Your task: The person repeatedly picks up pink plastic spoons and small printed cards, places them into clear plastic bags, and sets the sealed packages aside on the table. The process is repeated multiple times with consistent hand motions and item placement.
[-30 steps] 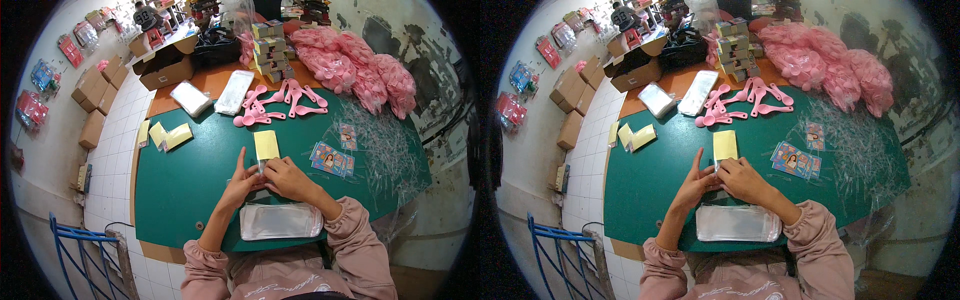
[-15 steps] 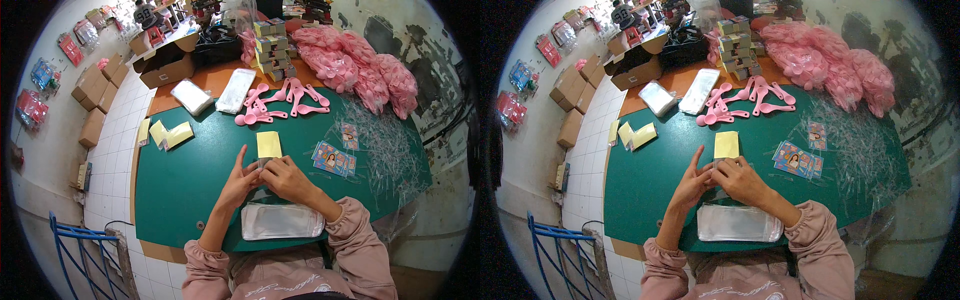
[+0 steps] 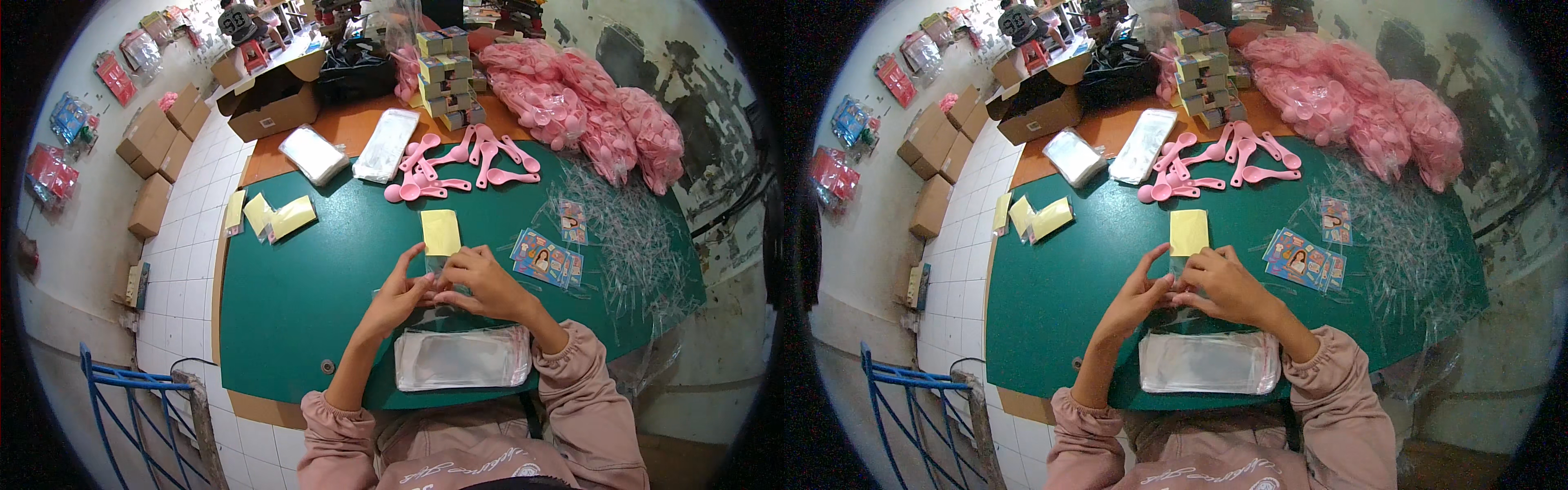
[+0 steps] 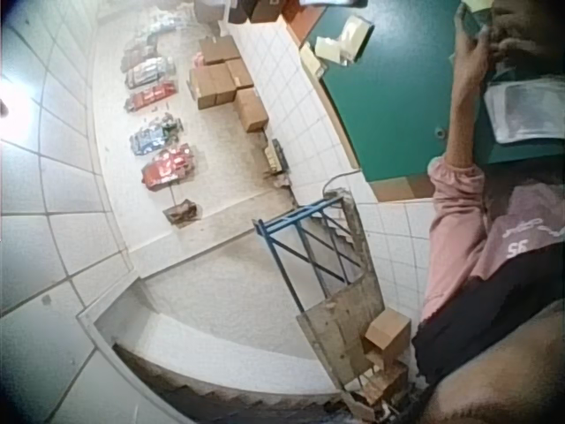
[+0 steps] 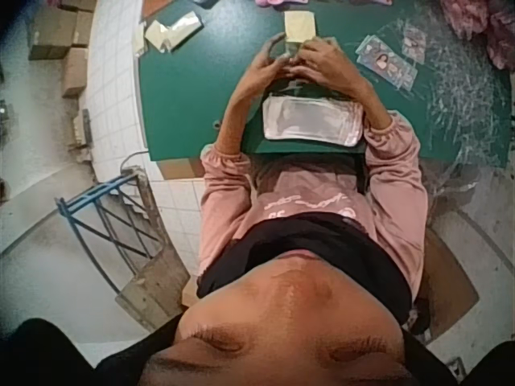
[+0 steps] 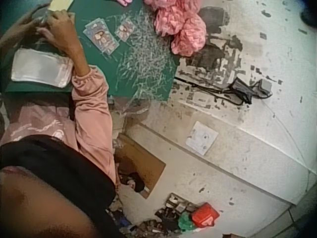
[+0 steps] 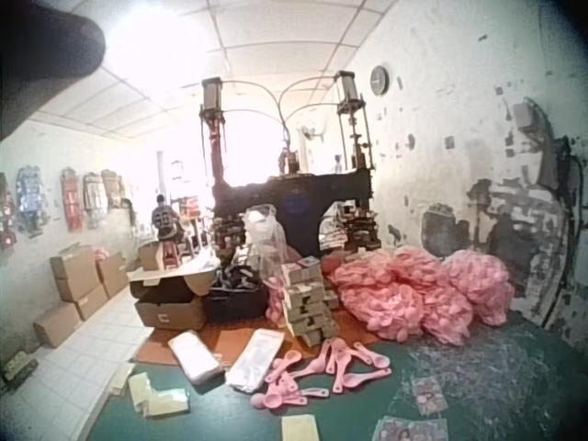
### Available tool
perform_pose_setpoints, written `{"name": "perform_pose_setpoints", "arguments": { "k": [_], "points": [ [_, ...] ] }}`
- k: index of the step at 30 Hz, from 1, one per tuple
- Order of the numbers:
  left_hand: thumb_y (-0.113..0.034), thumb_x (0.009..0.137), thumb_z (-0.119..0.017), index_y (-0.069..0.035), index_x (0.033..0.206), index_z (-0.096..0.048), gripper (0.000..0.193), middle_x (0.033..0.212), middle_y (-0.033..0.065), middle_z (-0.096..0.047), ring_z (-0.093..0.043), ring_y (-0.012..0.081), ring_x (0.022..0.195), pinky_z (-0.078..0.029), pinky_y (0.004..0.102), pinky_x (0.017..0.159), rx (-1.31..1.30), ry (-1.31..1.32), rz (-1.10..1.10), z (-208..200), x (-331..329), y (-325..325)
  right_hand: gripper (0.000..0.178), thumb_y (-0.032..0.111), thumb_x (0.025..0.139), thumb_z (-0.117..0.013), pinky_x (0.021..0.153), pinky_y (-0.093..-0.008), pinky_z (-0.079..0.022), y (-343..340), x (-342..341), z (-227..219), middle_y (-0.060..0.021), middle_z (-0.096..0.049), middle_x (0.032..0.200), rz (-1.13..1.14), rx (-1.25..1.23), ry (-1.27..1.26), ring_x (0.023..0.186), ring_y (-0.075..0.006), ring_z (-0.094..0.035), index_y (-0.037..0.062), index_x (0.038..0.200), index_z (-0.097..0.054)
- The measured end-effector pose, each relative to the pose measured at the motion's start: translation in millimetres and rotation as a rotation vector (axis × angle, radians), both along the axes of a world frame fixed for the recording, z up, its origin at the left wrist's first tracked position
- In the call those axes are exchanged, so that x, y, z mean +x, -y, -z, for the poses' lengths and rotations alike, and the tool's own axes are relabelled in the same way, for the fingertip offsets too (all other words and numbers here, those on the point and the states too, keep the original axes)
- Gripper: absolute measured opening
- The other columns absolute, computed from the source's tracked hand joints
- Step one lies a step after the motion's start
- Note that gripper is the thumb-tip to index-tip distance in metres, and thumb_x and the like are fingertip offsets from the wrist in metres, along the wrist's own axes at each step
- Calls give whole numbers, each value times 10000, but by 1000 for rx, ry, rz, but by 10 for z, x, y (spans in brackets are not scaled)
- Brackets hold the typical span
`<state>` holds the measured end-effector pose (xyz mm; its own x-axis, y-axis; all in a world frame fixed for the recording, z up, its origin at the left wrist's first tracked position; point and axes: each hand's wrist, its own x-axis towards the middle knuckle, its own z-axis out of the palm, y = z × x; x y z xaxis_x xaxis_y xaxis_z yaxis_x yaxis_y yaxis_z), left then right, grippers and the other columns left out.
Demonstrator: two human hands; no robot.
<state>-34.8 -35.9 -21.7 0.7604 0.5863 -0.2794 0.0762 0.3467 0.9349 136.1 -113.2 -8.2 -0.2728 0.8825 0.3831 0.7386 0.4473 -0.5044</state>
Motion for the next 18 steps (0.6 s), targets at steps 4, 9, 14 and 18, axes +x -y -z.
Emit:
{"name": "perform_pose_setpoints", "arguments": {
  "k": [4,9,14,18],
  "points": [
    [-90,890,-487,-109,1365,-170,571,910,132,-602,-593,146,830,-501,267,729,26,-5,-10,20,-15,-17,141,160,733,-641,807,-345,-332,-1,-1,-19,-40,-534,825,23,-27,-21,852,-214,-505,95,842,-580],
    [-33,875,-485,-123,1374,-142,612,925,138,-601,-594,150,828,-508,275,743,-7,12,-3,28,-11,-21,143,144,718,-650,807,-355,-346,25,-16,-23,-39,-513,816,-22,-43,69,849,-209,-513,102,819,-558],
    [-33,850,-525,-139,1388,-93,698,928,150,-593,-604,188,841,-522,299,733,-52,47,-16,18,-25,-11,156,156,718,-642,778,-372,-364,17,-42,-7,-36,-503,816,-57,36,113,846,-210,-511,94,821,-542],
    [-21,856,-506,-148,1393,-70,703,940,160,-589,-605,193,836,-522,306,740,-14,24,-22,68,-24,-3,191,173,712,-631,751,-389,-380,20,-90,54,-54,-502,813,-39,32,182,851,-223,-506,65,837,-535]
  ]
}}
